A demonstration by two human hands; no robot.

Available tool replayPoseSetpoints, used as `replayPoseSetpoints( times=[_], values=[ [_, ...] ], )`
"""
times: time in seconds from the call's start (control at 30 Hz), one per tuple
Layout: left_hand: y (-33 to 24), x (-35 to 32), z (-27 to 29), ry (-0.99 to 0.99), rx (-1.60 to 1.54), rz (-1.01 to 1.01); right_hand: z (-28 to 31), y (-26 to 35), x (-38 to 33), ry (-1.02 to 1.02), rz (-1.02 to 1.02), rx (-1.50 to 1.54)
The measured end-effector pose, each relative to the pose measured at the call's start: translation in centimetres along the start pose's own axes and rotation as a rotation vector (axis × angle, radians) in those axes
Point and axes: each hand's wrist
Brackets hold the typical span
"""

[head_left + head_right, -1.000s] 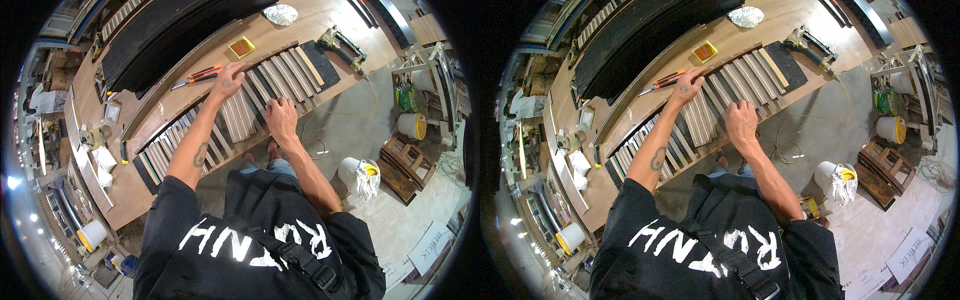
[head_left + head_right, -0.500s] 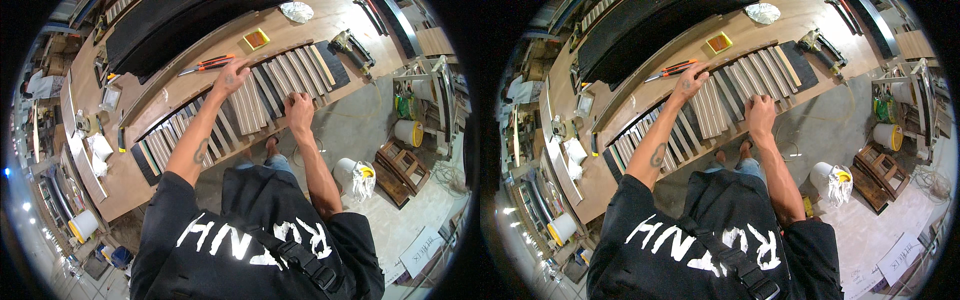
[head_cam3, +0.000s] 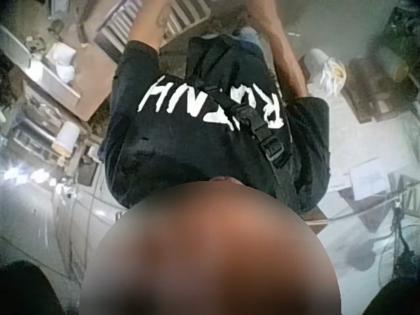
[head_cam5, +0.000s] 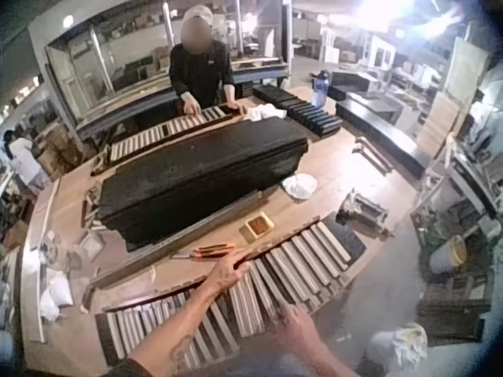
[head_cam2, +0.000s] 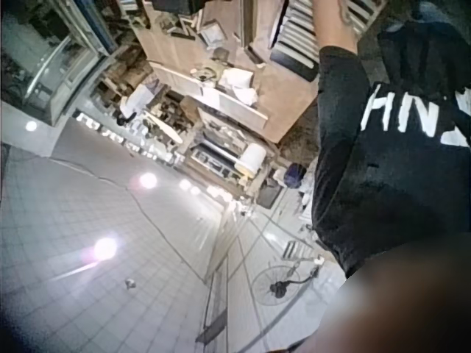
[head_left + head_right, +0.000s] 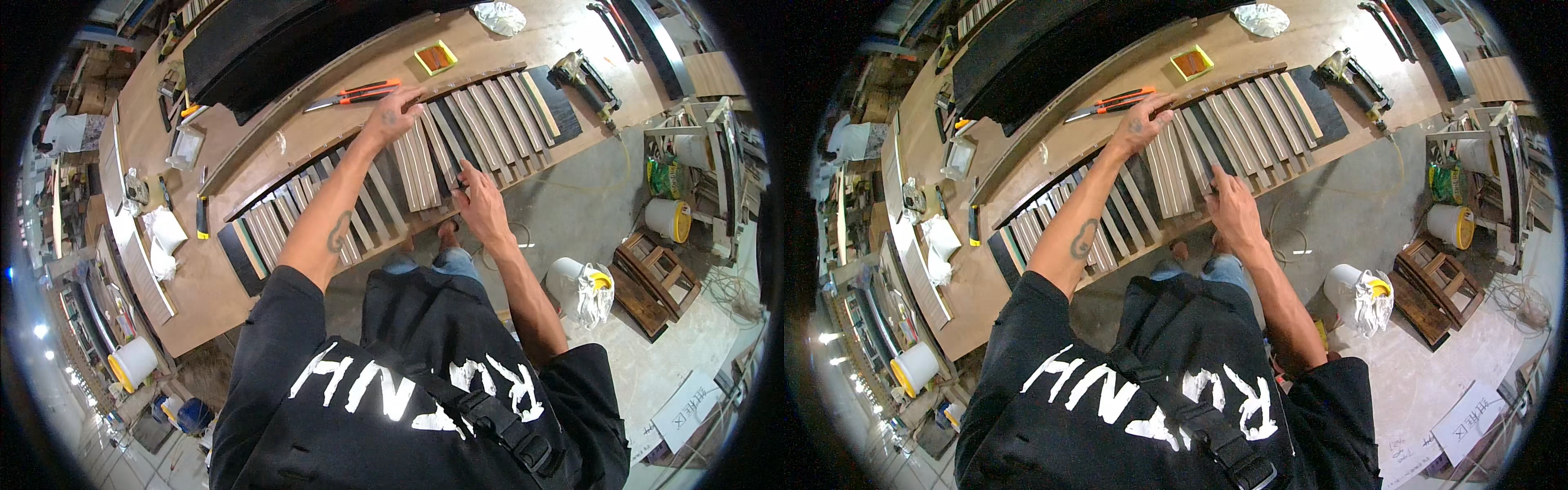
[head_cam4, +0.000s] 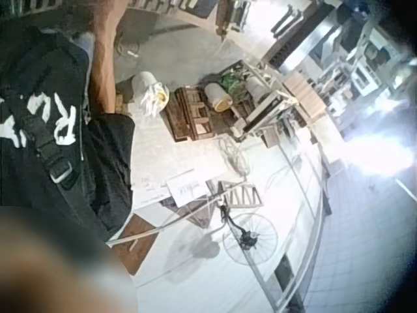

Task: The person assembles a wooden panel by arranging thin wooden slats on a black base, then uses a hammer and a pneumatic nail gun to secure the slats. The person flips the panel and continues fastening slats along the edges, then stacks the finished panel with others.

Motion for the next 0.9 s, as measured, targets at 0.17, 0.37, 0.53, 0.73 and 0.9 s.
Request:
replayPoseSetpoints(
  times=[0.17, 0.37, 0.53, 0.73, 0.9],
  values=[
    [0.0, 0.5, 0.2, 0.012, 0.04, -0.058, -1.5, 1.5, 0.3, -0.106, -0.047, -0.117],
    [-0.8, -0.1, 0.2, -0.023, 0.072, -0.009, 0.4, -0.1, -0.6, -0.317, -0.258, -0.109],
    [-0.6, 0.0, 0.2, -0.016, 0.072, -0.04, 0.8, -0.6, -0.3, -0.33, -0.293, -0.056],
    [-0.3, 0.3, 0.3, -0.012, 0.051, -0.02, -0.3, -2.0, 1.7, -0.364, -0.264, 0.03],
    [-0.8, 0.1, 0.4, -0.023, 0.04, 0.007, 0.5, -0.7, 1.8, -0.329, -0.282, -0.048]
  ],
)
Point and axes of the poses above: each hand's wrist, its own x-axis towards the middle knuckle, its own z-axis out of the back of the hand, y = z × x, and after that the axes turned 1 degree about z, right-handed
